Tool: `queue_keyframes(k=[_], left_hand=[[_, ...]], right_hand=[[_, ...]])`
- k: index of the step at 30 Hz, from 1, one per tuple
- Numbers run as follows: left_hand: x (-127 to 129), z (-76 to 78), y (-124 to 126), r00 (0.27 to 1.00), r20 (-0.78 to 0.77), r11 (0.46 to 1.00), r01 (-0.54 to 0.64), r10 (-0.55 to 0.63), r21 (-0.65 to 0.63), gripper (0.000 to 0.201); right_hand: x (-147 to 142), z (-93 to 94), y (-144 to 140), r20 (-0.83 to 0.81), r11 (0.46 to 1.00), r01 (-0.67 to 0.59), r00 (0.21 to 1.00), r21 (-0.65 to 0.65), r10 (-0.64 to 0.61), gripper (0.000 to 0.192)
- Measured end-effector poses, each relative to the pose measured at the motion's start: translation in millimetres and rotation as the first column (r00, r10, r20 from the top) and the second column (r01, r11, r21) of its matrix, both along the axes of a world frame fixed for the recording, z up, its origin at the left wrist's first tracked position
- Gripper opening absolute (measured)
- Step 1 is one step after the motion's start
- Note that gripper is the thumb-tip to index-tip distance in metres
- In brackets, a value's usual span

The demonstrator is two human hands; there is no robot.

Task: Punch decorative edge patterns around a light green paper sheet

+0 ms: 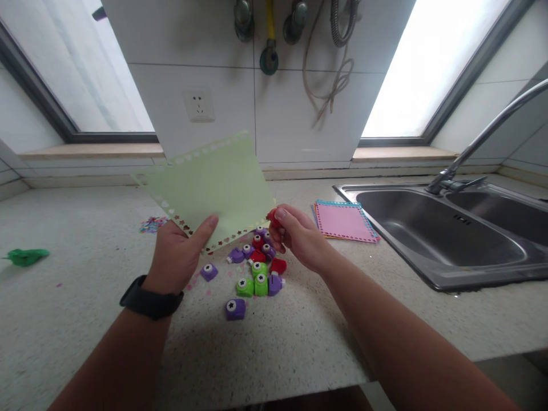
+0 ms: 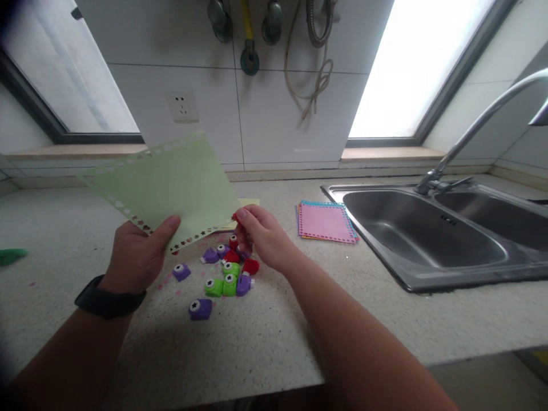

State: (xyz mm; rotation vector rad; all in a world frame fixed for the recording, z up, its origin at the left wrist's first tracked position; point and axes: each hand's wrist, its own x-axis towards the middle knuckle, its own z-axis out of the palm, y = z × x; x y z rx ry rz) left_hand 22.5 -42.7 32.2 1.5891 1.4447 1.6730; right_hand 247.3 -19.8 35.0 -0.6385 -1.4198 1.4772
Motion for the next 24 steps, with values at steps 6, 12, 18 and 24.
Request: queue_keyframes(k=[6,12,18,24], left_hand=[[1.3,1.6,-1.1,0.999,-0.027,0.999,0.038,-0.037,0.005,0.032],[3.9,2.2,-1.9,0.998,-0.034,0.998,0.054,-0.053,0.019,0.034],[3.9,2.8,-2.5,0.998,-0.021,0.998,0.062,-0.062,0.015,0.033],[3.6,3.3,-3.5,0.998,-0.034,0.999,0.050,-0.049,0.010,0.033]], right_hand=[[-1.3,0.8,-0.8,-0.006,1.000,-0.015,1.000,-0.002,0.015,0.029],[-0.5,1.8,-0.7,0.023,1.000,-0.010,1.000,-0.010,0.010,0.032],[-0.8,2.9,-1.6,0.014,1.000,0.011,1.000,0.002,-0.011,0.032],[-1.0,3.7,-1.5,0.024,1.000,0.028,0.999,0.009,-0.028,0.034]])
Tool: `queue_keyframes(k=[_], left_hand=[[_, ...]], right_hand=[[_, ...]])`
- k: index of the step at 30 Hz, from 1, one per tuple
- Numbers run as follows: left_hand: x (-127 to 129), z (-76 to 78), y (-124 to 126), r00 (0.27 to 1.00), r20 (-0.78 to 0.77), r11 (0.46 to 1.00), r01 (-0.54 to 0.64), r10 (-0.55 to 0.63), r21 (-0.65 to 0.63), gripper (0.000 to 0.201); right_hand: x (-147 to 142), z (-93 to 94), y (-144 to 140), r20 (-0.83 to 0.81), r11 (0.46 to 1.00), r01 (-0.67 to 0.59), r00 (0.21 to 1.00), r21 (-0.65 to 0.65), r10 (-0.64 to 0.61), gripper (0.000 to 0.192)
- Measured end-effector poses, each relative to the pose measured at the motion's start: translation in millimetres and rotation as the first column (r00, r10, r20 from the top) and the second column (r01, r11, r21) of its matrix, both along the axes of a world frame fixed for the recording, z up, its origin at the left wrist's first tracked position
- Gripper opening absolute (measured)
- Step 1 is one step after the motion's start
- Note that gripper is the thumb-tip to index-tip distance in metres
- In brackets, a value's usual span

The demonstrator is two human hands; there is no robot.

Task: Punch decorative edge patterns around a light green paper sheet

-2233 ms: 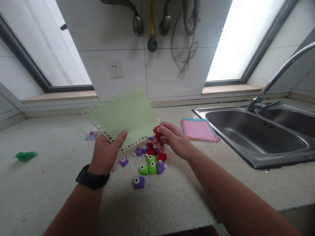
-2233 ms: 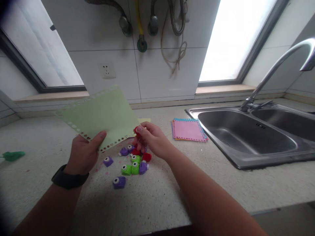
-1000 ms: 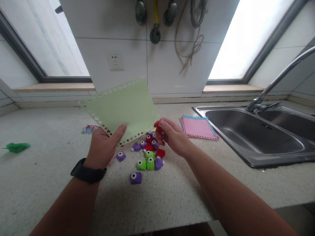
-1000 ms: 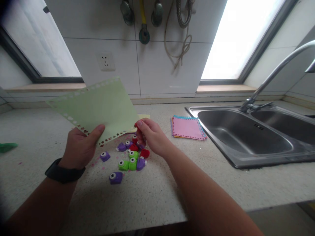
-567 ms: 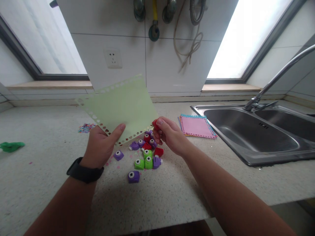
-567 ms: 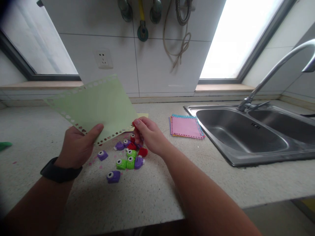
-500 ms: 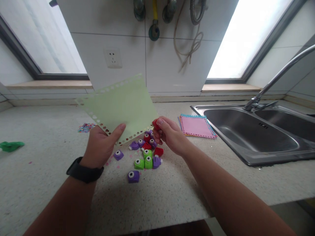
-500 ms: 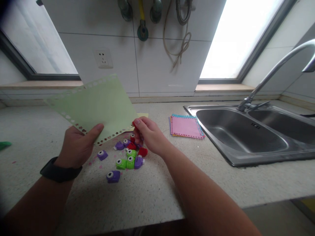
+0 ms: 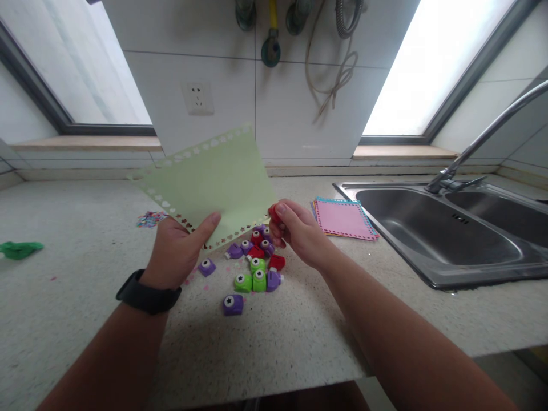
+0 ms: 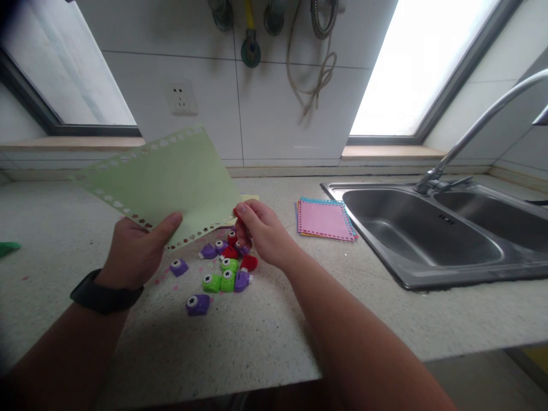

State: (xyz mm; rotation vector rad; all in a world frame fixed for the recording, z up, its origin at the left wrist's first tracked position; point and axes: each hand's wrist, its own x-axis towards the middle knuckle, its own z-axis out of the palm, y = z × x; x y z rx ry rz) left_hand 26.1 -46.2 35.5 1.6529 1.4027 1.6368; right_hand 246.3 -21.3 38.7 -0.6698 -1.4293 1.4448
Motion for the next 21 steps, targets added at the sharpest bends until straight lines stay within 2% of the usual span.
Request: queue_keyframes(k=[21], left_hand=[[0.7,-0.1,0.8,1.000,-0.008,1.000,0.001,-0.001,0.022,0.032]], right_hand=[[-0.5,0.5,-0.1,-0.011,1.000,0.001,1.000,0.002,-0.001,0.034]])
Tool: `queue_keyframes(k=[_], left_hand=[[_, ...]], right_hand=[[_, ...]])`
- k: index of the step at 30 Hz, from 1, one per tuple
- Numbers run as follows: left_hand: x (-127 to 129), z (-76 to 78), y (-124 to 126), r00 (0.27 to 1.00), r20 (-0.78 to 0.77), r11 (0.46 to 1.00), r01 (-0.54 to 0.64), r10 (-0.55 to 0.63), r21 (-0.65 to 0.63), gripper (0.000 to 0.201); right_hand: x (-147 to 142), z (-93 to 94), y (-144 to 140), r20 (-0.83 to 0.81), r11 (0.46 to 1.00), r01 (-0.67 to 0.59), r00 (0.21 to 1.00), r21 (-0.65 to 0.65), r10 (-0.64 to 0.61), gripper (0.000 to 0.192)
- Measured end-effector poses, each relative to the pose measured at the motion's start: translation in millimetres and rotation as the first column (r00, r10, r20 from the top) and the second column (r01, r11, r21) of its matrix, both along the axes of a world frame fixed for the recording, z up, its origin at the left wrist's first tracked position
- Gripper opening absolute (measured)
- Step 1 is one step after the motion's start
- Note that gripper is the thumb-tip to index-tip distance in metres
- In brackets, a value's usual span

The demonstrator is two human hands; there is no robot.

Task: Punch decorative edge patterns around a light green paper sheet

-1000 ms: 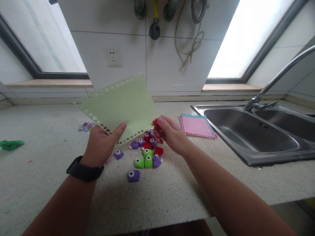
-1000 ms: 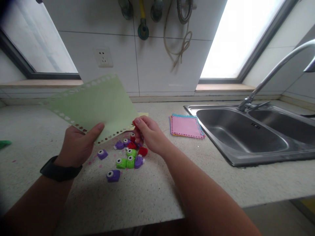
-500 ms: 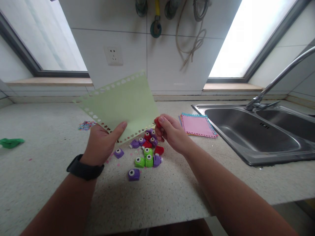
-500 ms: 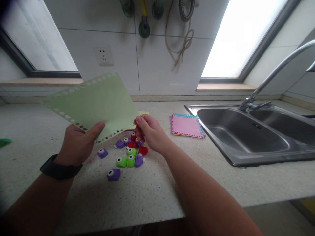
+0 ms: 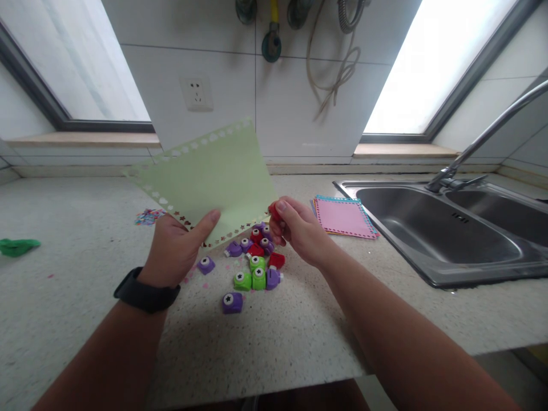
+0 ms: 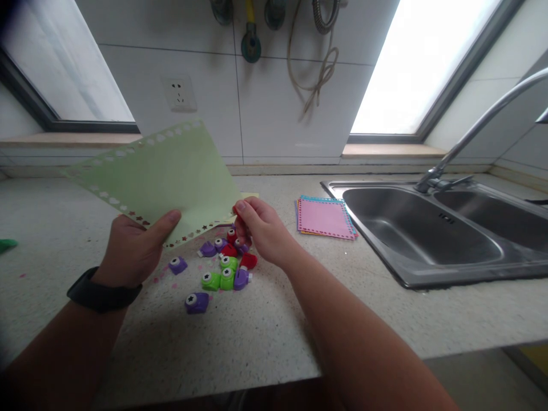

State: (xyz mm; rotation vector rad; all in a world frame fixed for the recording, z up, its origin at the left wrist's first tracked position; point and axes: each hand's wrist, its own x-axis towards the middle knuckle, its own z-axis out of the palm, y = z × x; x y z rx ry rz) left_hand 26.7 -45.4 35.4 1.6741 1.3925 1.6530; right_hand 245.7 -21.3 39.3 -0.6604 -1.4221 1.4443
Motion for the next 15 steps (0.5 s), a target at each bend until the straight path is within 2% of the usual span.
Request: queue_keyframes(k=[15], left_hand=[[-0.1,-2.0,0.6,1.000,-0.005,0.999,-0.009,0.009,0.039,0.032]], right_hand=[[-0.5,-1.3,0.4,0.008,1.000,0.000,1.000,0.011,0.000,0.034]])
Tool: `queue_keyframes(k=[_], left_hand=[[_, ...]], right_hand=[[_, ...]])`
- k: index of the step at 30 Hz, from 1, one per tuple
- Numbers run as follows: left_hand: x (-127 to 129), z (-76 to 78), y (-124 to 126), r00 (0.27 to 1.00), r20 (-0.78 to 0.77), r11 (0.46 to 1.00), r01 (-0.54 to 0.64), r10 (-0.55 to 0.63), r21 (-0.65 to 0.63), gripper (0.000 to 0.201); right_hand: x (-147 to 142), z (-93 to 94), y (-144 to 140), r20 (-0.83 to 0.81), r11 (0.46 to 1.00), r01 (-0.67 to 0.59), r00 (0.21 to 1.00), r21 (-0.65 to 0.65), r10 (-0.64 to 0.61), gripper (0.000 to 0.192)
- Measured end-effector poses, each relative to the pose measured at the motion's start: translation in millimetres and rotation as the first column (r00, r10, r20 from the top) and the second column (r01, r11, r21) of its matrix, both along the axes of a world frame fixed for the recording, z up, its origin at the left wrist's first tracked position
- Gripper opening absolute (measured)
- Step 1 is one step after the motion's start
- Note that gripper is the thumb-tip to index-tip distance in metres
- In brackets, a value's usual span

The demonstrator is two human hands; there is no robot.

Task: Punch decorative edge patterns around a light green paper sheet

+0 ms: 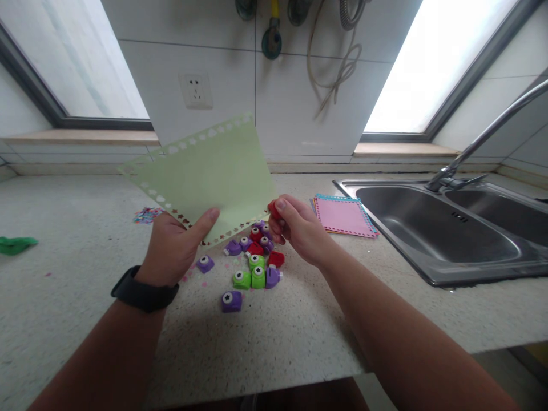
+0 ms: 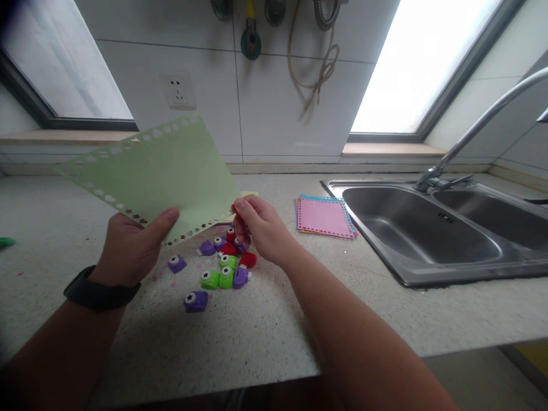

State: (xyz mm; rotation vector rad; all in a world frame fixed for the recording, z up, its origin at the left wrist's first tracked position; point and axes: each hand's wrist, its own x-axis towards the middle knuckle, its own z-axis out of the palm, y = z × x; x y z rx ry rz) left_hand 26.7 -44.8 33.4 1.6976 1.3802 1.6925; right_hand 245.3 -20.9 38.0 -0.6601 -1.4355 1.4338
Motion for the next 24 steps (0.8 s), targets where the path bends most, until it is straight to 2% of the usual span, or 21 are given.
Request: queue_keyframes(k=[13,24], left_hand=[[1.8,1.6,-1.3,1.000,-0.004,1.000,-0.005,0.006,0.003,0.032],[0.9,0.3,-0.4,0.999,-0.017,0.999,0.044,-0.044,0.007,0.028]], right_hand=[[0.1,-1.5,2.3,-0.011,1.000,0.000,1.000,0.012,0.000,0.033],[-0.7,-6.2,5.2,-0.032,0.998,0.046,0.999,0.032,-0.045,0.029]])
